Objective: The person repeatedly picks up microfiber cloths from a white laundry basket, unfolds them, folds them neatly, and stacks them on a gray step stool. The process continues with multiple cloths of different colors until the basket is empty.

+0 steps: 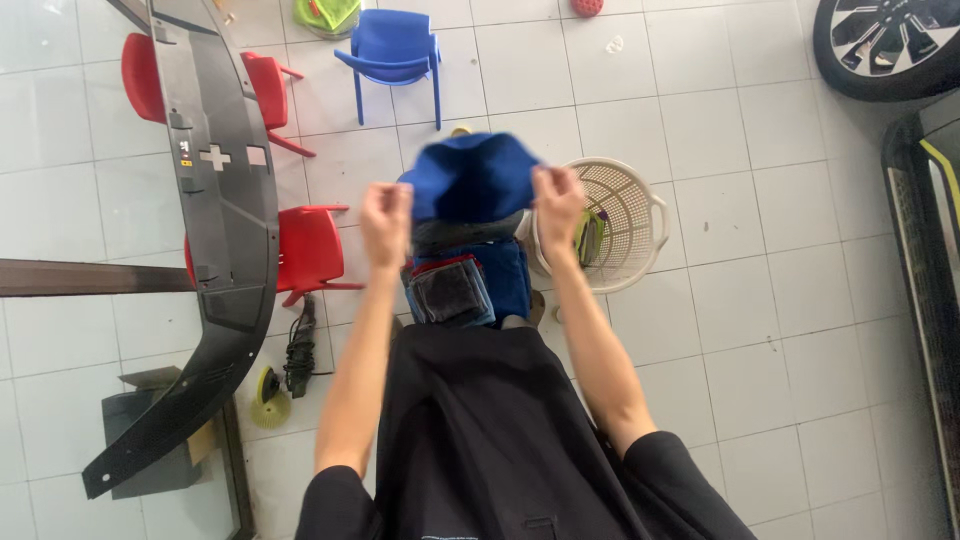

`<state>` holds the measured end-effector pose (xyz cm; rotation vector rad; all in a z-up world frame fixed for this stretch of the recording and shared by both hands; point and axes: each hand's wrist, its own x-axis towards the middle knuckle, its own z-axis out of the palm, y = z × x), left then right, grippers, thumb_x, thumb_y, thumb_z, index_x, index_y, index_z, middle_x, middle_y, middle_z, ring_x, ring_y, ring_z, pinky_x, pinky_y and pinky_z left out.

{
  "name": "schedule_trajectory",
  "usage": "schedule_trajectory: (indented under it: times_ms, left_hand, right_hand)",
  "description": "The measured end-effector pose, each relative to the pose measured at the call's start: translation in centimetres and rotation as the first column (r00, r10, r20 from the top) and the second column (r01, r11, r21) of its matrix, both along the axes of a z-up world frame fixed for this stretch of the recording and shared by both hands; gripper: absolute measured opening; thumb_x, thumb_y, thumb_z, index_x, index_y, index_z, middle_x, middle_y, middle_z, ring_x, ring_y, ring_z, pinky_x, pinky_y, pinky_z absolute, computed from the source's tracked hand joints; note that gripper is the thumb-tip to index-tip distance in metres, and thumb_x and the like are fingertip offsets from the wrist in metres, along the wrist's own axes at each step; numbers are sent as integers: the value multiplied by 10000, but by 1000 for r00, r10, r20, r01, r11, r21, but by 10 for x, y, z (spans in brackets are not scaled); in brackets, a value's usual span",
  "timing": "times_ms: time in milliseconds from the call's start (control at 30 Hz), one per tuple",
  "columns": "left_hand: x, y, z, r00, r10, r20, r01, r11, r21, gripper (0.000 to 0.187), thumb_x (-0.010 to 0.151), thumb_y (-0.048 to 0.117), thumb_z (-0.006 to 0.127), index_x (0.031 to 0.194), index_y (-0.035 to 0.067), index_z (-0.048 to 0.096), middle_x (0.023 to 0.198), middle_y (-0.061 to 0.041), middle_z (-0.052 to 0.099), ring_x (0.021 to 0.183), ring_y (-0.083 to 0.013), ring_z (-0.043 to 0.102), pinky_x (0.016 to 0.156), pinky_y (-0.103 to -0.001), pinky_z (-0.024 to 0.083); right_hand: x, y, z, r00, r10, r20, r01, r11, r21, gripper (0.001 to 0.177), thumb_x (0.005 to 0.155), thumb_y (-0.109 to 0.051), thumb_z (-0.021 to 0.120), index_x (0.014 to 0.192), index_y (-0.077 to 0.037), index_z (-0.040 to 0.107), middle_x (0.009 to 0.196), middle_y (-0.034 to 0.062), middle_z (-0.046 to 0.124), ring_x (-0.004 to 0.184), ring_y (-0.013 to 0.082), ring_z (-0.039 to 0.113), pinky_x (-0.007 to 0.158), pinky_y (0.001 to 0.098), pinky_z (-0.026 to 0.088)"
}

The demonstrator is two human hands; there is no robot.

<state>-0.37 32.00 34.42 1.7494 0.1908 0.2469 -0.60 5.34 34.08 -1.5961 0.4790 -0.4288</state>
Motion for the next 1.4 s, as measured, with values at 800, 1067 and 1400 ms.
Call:
schedule_trajectory:
  times_ms: [800,1067,1400]
  left_hand:
    - [-34,-57,70,955,-296,9,296,954,-50,163,968,130,726,1064,0,744,967,-77,783,879,-140,755,796,-276,593]
    - [-39,-44,75,887,-412,206,395,911,119,246,840,47,790,1054,-17,689,1004,-96,716,929,-167,684,855,-318,551]
    - [-20,-13,91,692,-720,60,717,694,68,141,859,-32,739,969,47,777,999,-35,722,954,-156,695,852,-274,563]
  right_hand:
    - [-32,49,47,886,464,2,-404,769,495,211,976,-154,714,1009,53,697,952,159,761,850,233,772,806,342,651]
    - [-37,41,49,800,600,5,-466,616,636,294,989,-232,661,1041,50,723,1004,160,769,935,223,772,828,354,650]
    - [-38,11,81,627,751,-207,-737,486,-469,415,819,64,684,1216,-57,699,1414,162,608,1349,310,541,1124,432,458]
